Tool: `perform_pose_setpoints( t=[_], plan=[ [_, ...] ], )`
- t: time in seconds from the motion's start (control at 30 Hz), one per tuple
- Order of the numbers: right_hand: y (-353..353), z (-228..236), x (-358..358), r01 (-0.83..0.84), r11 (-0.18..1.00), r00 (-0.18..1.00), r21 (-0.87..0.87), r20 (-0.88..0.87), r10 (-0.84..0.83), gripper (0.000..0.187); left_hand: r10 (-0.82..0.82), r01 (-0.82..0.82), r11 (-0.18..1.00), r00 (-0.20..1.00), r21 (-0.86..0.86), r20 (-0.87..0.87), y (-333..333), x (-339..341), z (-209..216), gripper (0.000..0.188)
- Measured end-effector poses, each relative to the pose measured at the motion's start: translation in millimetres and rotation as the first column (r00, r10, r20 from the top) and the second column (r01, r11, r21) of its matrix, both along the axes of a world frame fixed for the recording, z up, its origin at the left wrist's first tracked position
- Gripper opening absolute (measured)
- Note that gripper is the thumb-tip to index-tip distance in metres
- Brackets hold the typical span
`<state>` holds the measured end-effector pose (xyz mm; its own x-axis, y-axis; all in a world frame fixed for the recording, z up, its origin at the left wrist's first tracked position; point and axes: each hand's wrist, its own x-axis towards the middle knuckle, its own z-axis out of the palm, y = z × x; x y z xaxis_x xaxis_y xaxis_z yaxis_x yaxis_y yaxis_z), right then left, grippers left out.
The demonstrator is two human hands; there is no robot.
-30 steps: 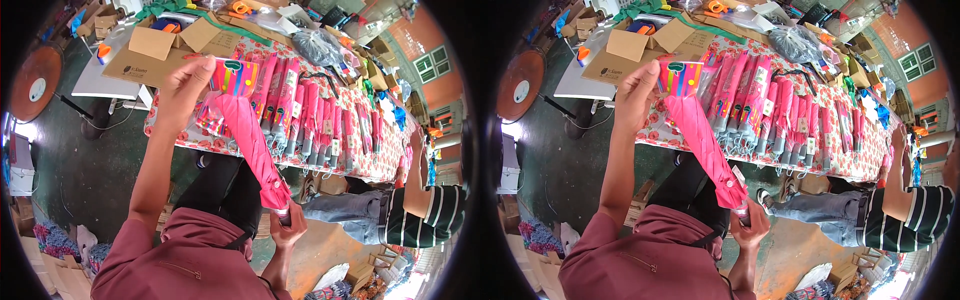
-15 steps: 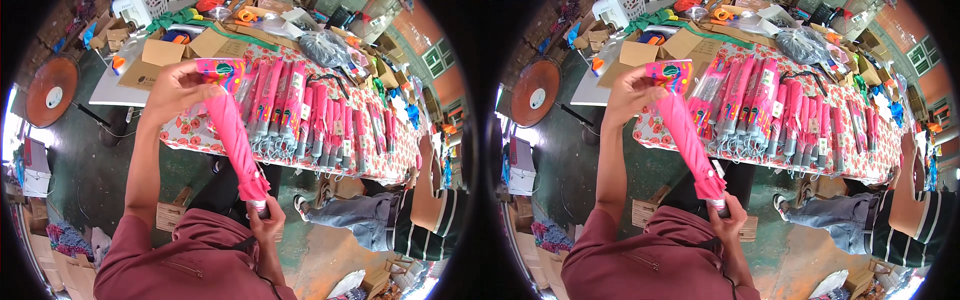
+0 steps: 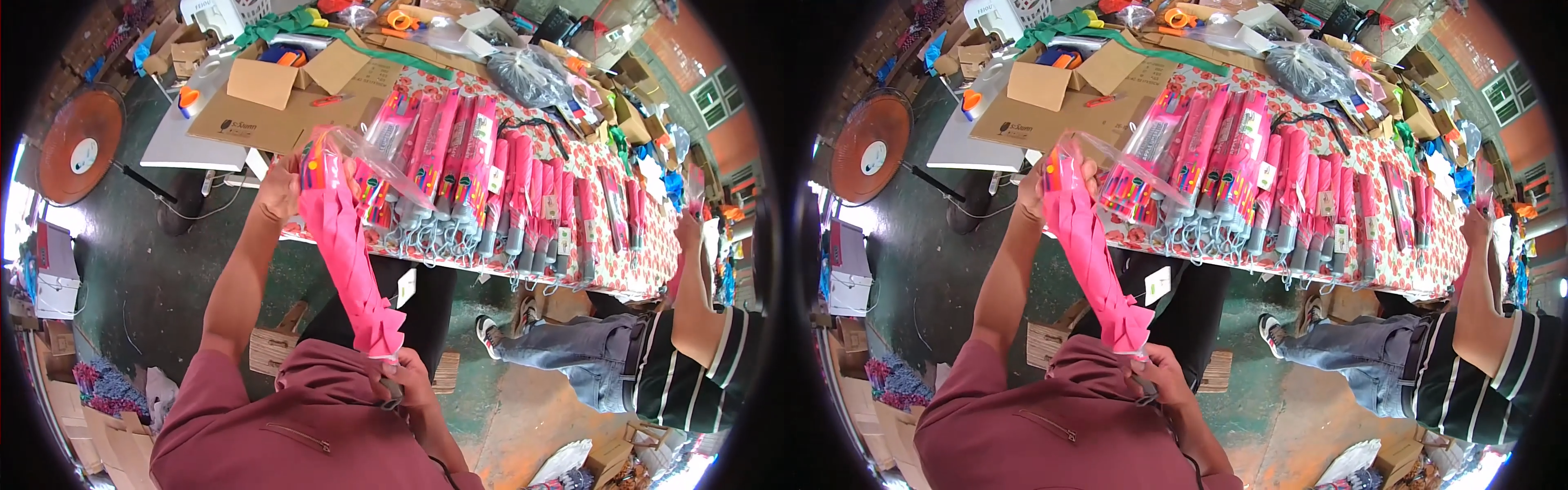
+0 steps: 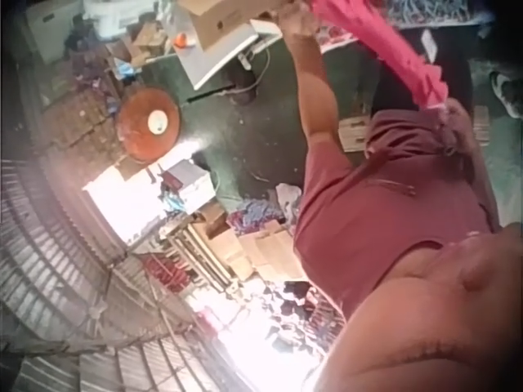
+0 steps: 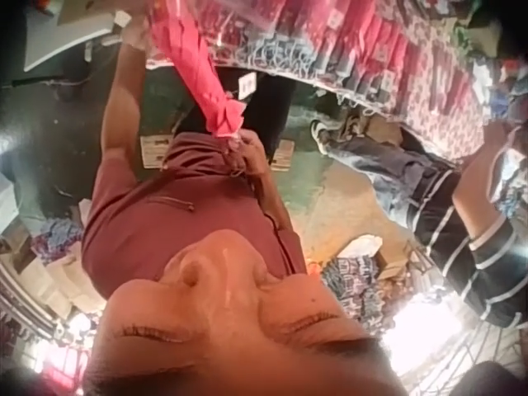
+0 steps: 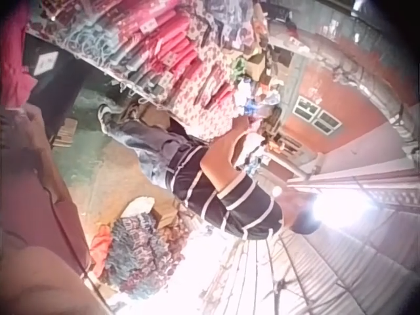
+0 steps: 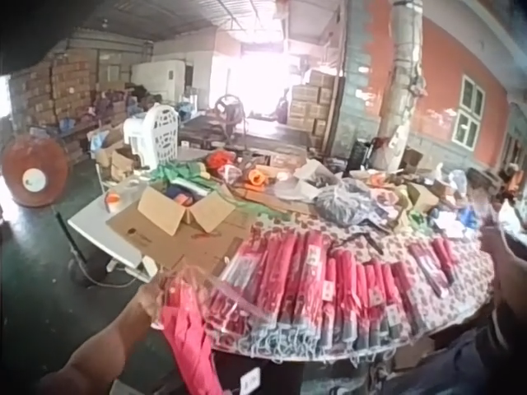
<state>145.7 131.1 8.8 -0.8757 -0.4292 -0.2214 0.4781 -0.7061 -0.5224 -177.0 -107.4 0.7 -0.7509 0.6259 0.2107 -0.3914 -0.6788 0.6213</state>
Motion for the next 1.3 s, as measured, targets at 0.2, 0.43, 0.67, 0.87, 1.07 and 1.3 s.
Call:
perform_pose_setpoints(
  t=[0.2,0.43,0.67,0.87,1.07,1.3],
  plan=[
    [-10,20,-8,-0.001,0.991,0.995,0.134,0.102,-0.013,0.02,-0.128,0.141,0.989,0.965,0.04,-0.23,13,5,37,0.065],
    [1,20,-1,0.039,0.959,0.998,0.28,-0.053,-0.026,0.025,-0.094,0.114,0.941,0.992,0.319,-0.079,27,19,-21,0.076],
    [-1,27,-6,0.101,0.855,0.991,0.509,0.023,-0.131,0.032,0.137,-0.135,0.988,0.99,-0.073,0.02,72,27,-4,0.069],
    [14,18,-19,-0.034,0.999,0.999,-0.04,0.035,0.036,0.032,-0.009,-0.002,0.986,0.998,0.167,0.068,85,59,-36,0.058],
    [11,18,-26,0.144,0.7,0.988,0.699,-0.063,-0.14,0.027,0.145,-0.132,0.969,0.988,-0.209,0.05,93,74,-19,0.054],
    [19,27,-37,0.341,0.548,0.939,0.764,-0.249,-0.236,0.023,0.17,-0.147,0.974,0.978,-0.175,0.123,115,117,0,0.04]
  ],
)
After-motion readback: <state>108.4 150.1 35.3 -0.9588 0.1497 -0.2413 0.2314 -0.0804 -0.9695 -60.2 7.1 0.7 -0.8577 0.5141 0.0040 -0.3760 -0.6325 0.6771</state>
